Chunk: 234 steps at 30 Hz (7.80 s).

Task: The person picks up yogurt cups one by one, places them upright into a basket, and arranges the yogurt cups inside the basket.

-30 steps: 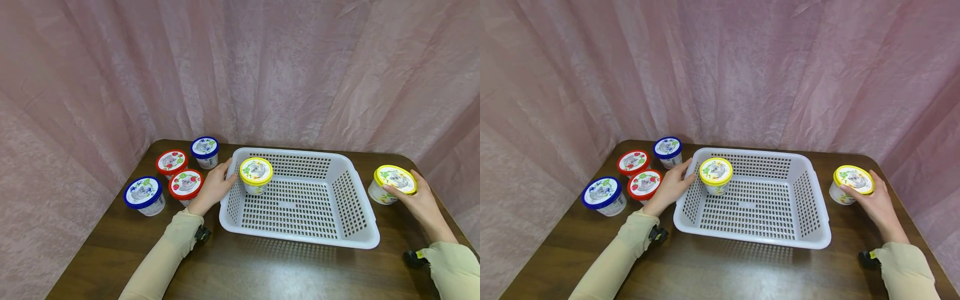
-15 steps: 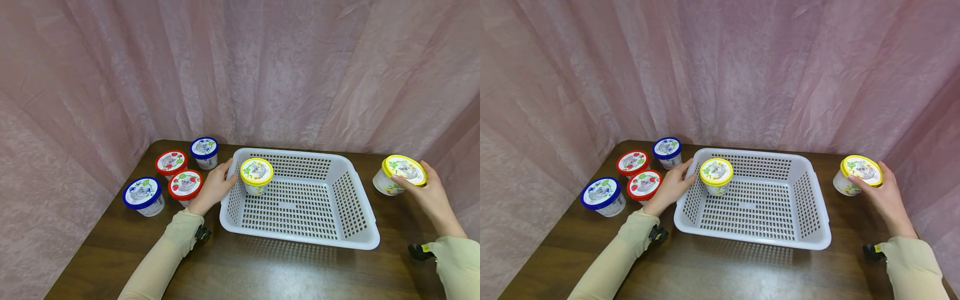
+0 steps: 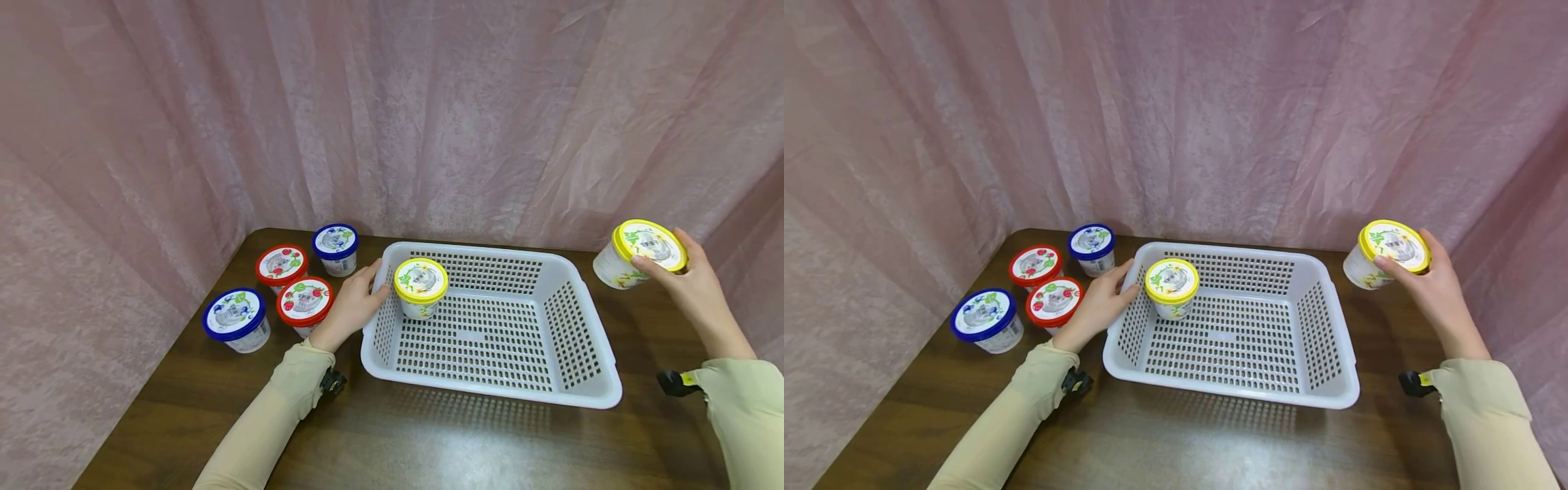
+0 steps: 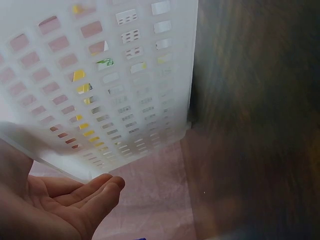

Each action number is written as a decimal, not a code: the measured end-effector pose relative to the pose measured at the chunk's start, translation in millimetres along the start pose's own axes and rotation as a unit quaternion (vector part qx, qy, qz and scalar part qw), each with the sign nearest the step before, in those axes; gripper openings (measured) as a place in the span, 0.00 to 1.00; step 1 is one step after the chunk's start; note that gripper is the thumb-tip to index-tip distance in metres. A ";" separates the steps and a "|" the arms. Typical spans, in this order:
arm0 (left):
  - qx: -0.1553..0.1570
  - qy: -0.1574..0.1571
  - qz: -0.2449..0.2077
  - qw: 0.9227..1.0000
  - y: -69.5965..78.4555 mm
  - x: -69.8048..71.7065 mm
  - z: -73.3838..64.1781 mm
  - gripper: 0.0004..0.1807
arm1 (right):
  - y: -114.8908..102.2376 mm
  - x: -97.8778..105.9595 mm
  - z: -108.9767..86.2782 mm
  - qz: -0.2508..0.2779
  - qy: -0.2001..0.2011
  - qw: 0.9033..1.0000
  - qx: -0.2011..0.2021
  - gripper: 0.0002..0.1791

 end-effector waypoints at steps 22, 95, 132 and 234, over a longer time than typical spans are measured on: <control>-0.001 0.001 -0.001 1.000 -0.7 -0.3 -0.3 0.34 | -92.0 -43.2 37.3 0.103 -0.025 0.992 0.075 0.48; 0.001 -0.006 0.012 1.000 2.0 1.8 -1.0 0.34 | -245.5 -224.8 -43.7 0.083 -0.352 0.878 0.313 0.59; 0.005 -0.002 0.019 1.000 1.6 1.8 -1.0 0.35 | -195.0 -286.2 -65.8 0.054 -0.452 0.848 0.270 0.59; 0.007 -0.005 0.016 1.000 2.8 -1.6 0.1 0.35 | -203.4 -265.0 -50.9 0.032 -0.432 0.842 0.321 0.46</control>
Point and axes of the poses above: each hand's wrist, its own z-axis towards the middle knuckle, its own x-axis out of the back of the hand, y = z × x, the point moved 8 cm from there along z, towards the middle knuckle, and after that the axes turned 9 degrees about x, right-handed, at the moved point
